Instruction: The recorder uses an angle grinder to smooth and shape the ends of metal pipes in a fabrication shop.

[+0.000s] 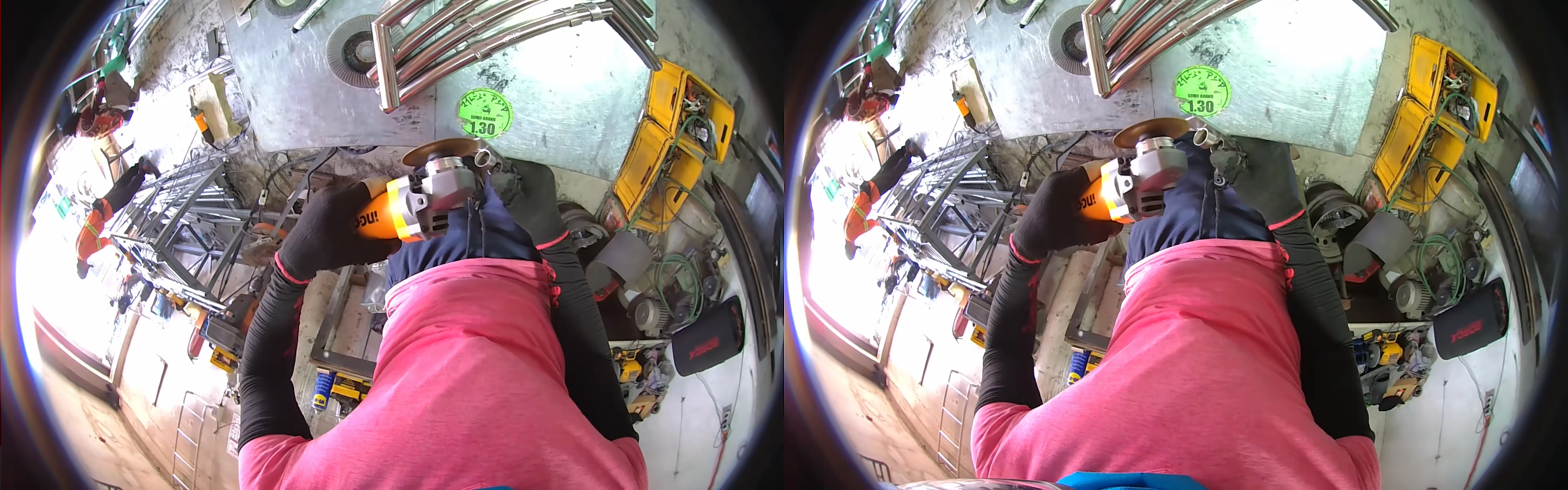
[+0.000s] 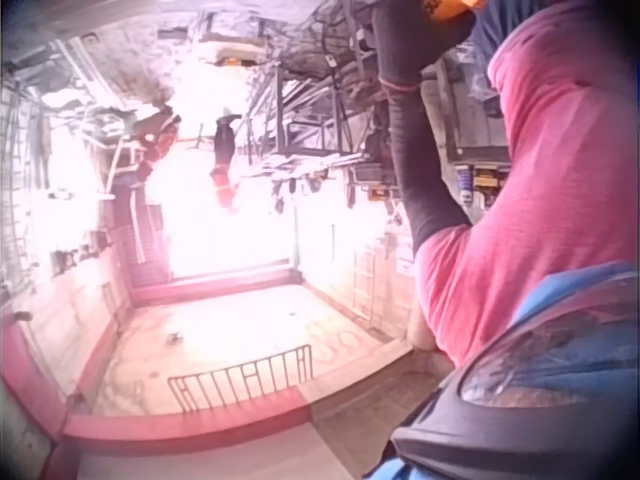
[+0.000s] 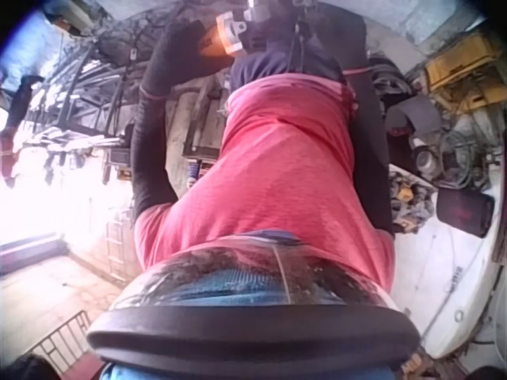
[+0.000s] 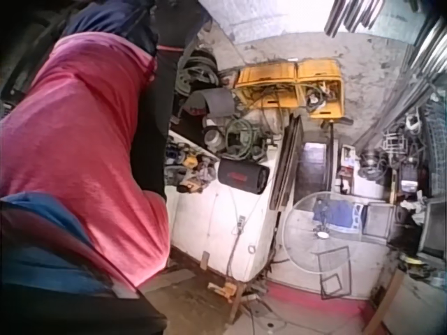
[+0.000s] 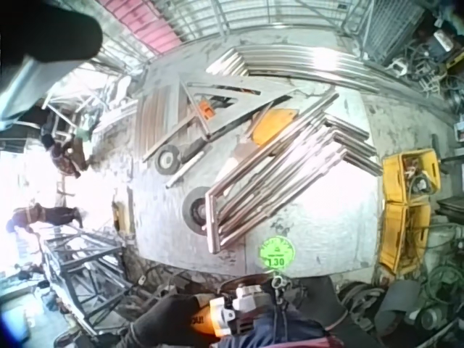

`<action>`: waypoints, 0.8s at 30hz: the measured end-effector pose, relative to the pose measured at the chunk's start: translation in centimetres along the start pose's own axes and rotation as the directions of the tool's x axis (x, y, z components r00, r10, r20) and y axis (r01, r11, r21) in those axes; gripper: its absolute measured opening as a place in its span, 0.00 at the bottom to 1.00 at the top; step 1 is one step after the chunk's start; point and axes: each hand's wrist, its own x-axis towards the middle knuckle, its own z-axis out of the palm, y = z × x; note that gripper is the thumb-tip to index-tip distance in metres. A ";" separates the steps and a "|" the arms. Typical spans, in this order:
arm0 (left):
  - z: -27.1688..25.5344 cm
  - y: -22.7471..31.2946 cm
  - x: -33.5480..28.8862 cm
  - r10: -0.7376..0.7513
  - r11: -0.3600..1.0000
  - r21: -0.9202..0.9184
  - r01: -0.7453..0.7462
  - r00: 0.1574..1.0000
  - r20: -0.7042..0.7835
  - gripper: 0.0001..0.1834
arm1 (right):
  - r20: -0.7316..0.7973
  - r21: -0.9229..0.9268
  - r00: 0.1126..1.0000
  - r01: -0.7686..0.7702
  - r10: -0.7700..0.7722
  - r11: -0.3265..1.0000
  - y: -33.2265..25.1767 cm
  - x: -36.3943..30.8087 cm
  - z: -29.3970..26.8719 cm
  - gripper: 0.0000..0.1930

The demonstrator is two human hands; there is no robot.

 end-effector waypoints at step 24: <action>-1.9 0.8 2.4 -0.004 0.998 0.057 -0.003 0.993 0.117 0.36 | 0.012 -0.037 0.998 -0.059 0.060 0.998 0.9 -0.6 0.3 0.23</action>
